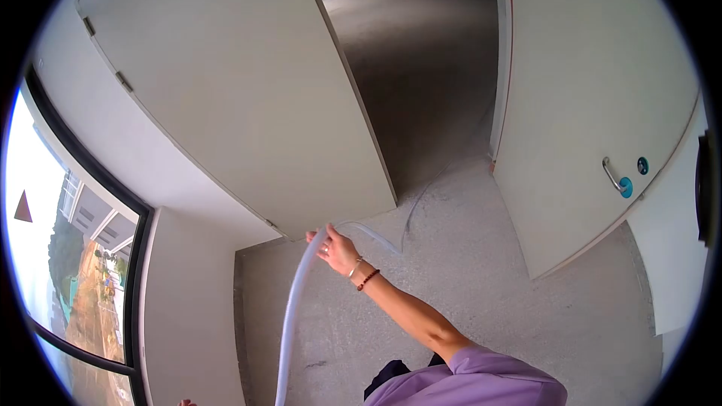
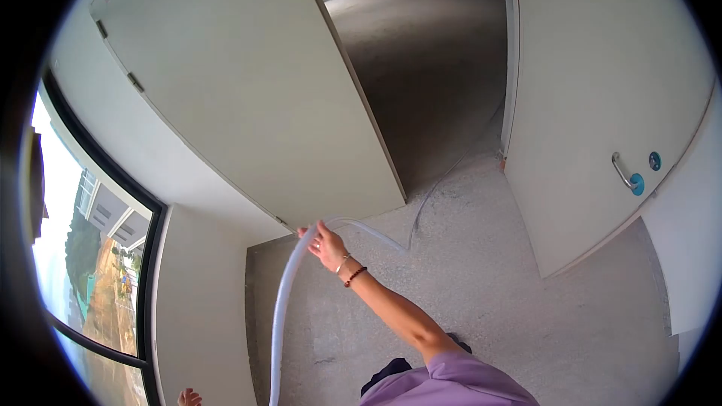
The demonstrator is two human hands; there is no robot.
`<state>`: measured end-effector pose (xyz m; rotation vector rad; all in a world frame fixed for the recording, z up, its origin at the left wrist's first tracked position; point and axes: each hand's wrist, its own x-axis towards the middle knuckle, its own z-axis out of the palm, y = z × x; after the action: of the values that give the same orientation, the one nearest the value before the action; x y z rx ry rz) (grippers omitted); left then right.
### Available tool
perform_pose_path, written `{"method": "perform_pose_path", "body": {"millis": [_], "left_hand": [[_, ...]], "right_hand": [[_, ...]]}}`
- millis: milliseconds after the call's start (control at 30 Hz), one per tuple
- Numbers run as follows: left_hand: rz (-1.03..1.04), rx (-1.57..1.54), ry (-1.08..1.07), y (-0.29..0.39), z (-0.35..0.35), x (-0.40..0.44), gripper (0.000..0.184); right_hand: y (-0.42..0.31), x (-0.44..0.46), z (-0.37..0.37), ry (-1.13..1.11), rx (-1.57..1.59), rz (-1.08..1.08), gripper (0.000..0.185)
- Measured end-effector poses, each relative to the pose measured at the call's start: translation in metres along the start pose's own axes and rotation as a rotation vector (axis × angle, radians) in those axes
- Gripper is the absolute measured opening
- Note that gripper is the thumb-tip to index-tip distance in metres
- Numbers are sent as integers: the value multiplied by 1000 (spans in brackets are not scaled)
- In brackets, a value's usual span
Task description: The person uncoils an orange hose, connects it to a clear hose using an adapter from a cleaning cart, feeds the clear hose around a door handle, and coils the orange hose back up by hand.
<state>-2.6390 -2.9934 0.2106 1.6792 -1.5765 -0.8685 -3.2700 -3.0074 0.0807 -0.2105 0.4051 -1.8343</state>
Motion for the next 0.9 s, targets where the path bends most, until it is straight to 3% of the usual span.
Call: {"method": "perform_pose_path", "body": {"millis": [33, 67, 100, 133, 167, 200, 233, 267, 300, 367, 400, 467, 500, 567, 600, 667, 733, 833, 900], "left_hand": [[-194, 215, -100, 49, 71, 50, 58], [3, -56, -232, 83, 142, 60, 62], [103, -289, -428, 145, 216, 53, 81], [65, -414, -620, 207, 273, 44, 82], [27, -546, -809, 250, 312, 43, 83], [15, -556, -819, 263, 334, 51, 83], [-9, -639, -1117, 277, 355, 61, 83], [-27, -715, -1416, 291, 377, 74, 83], [109, -308, -1227, 292, 396, 81, 73], [31, -13, -1312, 293, 433, 115, 50], [40, -6, -1324, 287, 441, 141, 50], [46, 217, -1098, 254, 459, 182, 56], [30, 199, -1091, 242, 474, 201, 56], [-31, 482, -812, 222, 498, 252, 31], [13, 561, -832, 202, 510, 278, 35], [47, 715, -818, 200, 526, 308, 34], [85, 827, -823, 243, 589, 306, 36], [104, 730, -811, 326, 707, 299, 34], [163, 794, -809, 344, 748, 295, 33]], "right_hand": [[-19, 13, 56, -170, -146, 34, 38], [-30, 12, 104, -341, -364, 35, 40], [-20, 20, 132, -452, -453, -28, 36], [-31, 9, 157, -505, -558, -46, 34], [-35, 16, 165, -524, -571, -84, 33], [-41, 28, 160, -547, -588, -122, 33], [-62, 49, 143, -539, -599, -117, 33], [-89, 76, 121, -428, -302, 83, 31], [-115, 103, 96, -308, 0, 272, 30], [-178, 157, 23, -219, 198, 142, 28], [-210, 183, -25, -119, 261, 64, 25], [-267, 228, -144, 151, 504, -97, 28], [-296, 241, -202, 329, 492, -125, 32], [-342, 254, -297, 664, 385, -198, 34], [-362, 256, -328, 735, 357, -168, 30], [-360, 266, -406, 621, 298, -110, 27], [-381, 285, -401, 564, 306, -60, 24], [-427, 343, -395, 574, 313, 85, 19], [-442, 369, -406, 500, 301, 168, 18]]}}
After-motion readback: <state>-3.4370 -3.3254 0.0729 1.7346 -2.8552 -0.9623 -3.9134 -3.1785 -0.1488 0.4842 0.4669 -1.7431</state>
